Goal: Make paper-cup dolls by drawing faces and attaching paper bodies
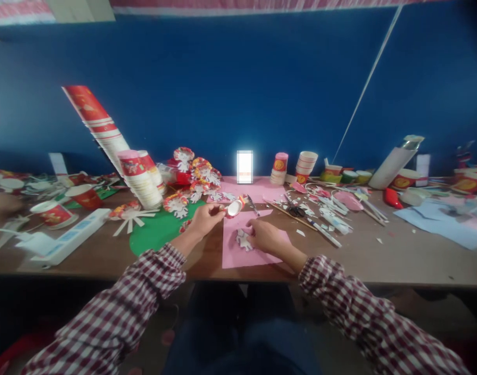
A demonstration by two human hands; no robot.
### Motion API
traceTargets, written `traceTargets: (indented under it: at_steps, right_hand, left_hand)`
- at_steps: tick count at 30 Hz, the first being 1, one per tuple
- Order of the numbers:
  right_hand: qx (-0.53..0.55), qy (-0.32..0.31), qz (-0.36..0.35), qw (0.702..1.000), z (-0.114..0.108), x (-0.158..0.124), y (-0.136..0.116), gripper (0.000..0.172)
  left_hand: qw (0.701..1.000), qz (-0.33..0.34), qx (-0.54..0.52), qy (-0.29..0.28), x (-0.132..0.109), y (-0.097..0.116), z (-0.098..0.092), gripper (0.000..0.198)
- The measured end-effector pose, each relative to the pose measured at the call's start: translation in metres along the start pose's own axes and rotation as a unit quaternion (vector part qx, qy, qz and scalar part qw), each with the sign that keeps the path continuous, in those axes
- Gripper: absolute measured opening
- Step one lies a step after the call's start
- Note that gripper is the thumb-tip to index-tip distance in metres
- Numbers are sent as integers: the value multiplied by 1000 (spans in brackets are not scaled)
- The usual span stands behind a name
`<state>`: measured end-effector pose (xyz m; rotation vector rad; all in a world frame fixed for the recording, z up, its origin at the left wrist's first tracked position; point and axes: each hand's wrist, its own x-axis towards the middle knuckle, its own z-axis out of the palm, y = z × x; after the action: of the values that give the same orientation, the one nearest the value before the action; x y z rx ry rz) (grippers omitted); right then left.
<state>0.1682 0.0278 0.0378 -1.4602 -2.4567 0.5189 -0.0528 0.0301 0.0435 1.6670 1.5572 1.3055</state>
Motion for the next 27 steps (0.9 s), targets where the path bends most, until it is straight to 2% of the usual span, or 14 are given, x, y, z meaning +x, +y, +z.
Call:
traceTargets:
  at_steps: [5,10,12,15,18,22,23,27]
  right_hand:
    - [61,3,11,998,3,6,3,29]
    - [180,25,50,982,-2,14,8,17]
    - [250,15,72,965,-6,14,7,24]
    - [350,-14,104,931,-9,8,1,39]
    - [431,-33,121,894,-10,2,-7,35]
    - [606,-34,154,780,-10,0,-13,17]
    - [630,-31,157,760,-10,1,-13,14]
    - [646,-20,149,748,-7,3,-12,11]
  left_hand:
    - [990,-60,-128,-27,-11,6,7,32]
    - [965,-124,-229,-27,-27,10,19,36]
    - [957,-134,-258,-14,-35,13,26,36]
    - [947,-135,-290,9,-45,17,41,36]
    - [943,-135,-302,32,-53,20,55,33]
    - [946,-117,-300,35,-60,24,68,31]
    - [948,-110,-296,35,-62,25,69,31]
    - [958,-87,-272,30,-69,27,70,31]
